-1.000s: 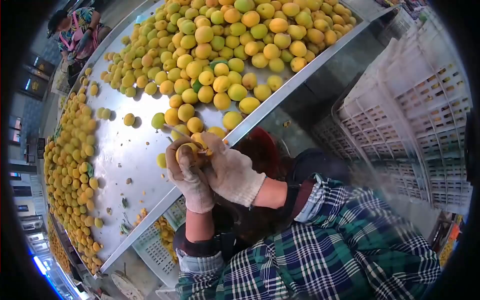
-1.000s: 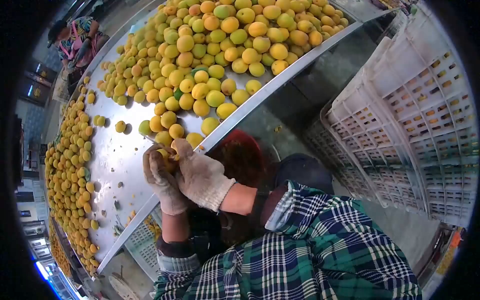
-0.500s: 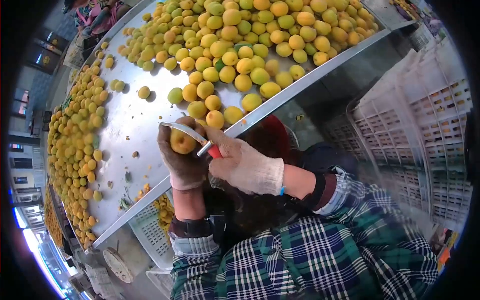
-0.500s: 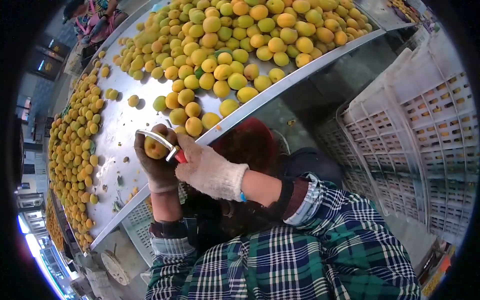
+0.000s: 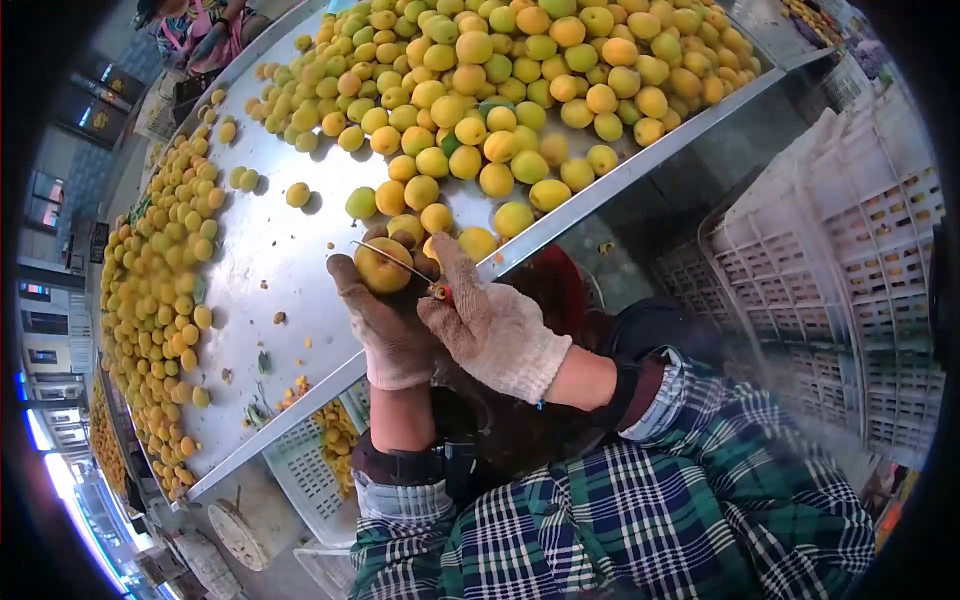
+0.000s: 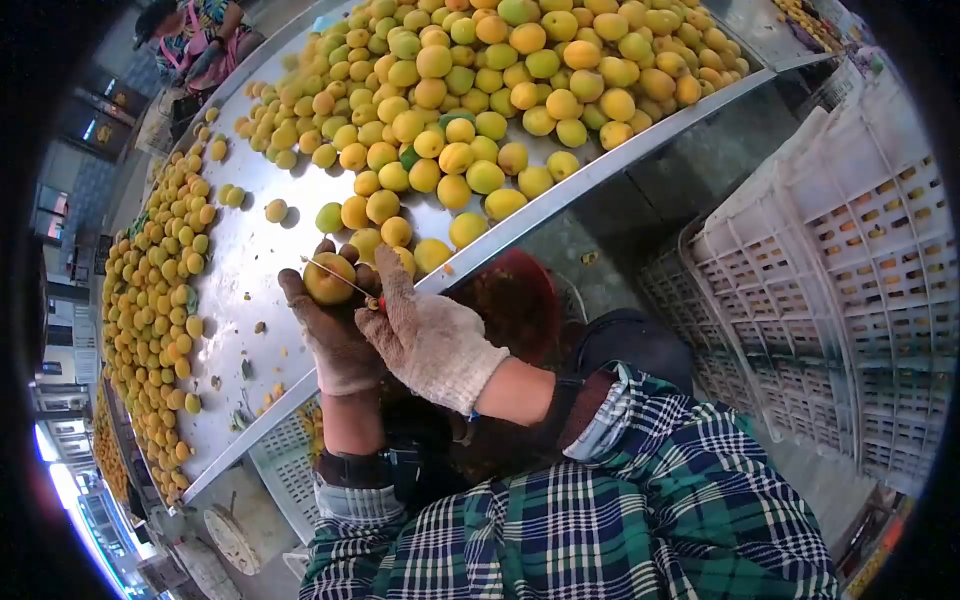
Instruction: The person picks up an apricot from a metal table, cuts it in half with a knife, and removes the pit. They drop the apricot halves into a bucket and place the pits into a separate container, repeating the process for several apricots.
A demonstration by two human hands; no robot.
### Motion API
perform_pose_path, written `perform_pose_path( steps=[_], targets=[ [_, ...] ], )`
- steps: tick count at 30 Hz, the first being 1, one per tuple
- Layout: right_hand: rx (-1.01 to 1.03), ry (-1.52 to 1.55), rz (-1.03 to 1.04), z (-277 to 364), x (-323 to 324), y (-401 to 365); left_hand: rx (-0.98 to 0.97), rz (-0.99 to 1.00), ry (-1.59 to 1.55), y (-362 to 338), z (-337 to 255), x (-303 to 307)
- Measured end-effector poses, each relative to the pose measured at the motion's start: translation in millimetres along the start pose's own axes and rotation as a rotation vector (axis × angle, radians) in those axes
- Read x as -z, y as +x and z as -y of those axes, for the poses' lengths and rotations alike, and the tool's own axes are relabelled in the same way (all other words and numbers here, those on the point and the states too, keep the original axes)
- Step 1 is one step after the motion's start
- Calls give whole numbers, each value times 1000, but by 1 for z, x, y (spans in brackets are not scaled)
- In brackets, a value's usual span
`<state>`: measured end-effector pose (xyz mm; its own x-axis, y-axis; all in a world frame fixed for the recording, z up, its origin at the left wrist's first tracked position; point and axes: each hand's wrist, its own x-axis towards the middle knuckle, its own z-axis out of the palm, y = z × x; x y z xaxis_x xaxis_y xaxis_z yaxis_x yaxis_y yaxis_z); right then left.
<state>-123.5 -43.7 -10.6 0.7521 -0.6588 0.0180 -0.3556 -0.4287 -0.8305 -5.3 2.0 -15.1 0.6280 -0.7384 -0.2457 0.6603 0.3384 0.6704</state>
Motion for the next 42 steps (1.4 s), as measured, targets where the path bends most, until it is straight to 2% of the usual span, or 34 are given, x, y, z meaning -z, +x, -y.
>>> perform_pose_path(
  steps=[4,7,10,13,16,19,20,21,23,24,26,28,30,32,35,38,40,42],
  targets=[
    [78,-67,-22,-1,-6,-1,-44,-31,83,-2,-3,-1],
    [44,-83,37,4,-4,-4,-61,5,120,-3,-4,4],
    [68,-61,-5,-6,-17,-4,-68,-11,159,-9,-3,-5],
    [124,-41,-134,-7,-21,-1,-86,25,187,-12,1,-8],
    [-26,-28,-9,-3,-5,18,-291,95,432,7,8,16],
    [-4,0,46,7,-2,20,-434,56,664,4,4,17],
    [-37,61,91,12,3,19,-411,83,607,-4,1,12],
    [-27,16,87,13,4,14,-599,14,636,-6,9,0],
    [29,-75,15,14,0,4,-402,32,546,-14,1,-1],
    [79,-26,6,5,-11,2,-275,95,452,-14,-4,4],
    [248,-207,-193,-3,-21,-1,-22,207,271,-13,-15,15],
    [374,-134,-323,-9,-22,2,-59,93,301,-17,-11,-2],
    [549,-378,-336,-25,-28,7,-141,20,390,-13,-8,-6],
    [63,-137,114,4,4,5,-271,-12,554,-5,-10,1],
    [60,-246,120,5,2,5,-402,-17,627,-7,-9,-4],
    [178,-267,-56,-20,-24,7,-140,-87,459,-10,-5,0],
    [245,-332,-154,-21,-22,6,-89,-37,448,-8,-6,1],
    [202,-307,-127,-18,-17,6,-112,6,500,-3,-7,6]
  ],
)
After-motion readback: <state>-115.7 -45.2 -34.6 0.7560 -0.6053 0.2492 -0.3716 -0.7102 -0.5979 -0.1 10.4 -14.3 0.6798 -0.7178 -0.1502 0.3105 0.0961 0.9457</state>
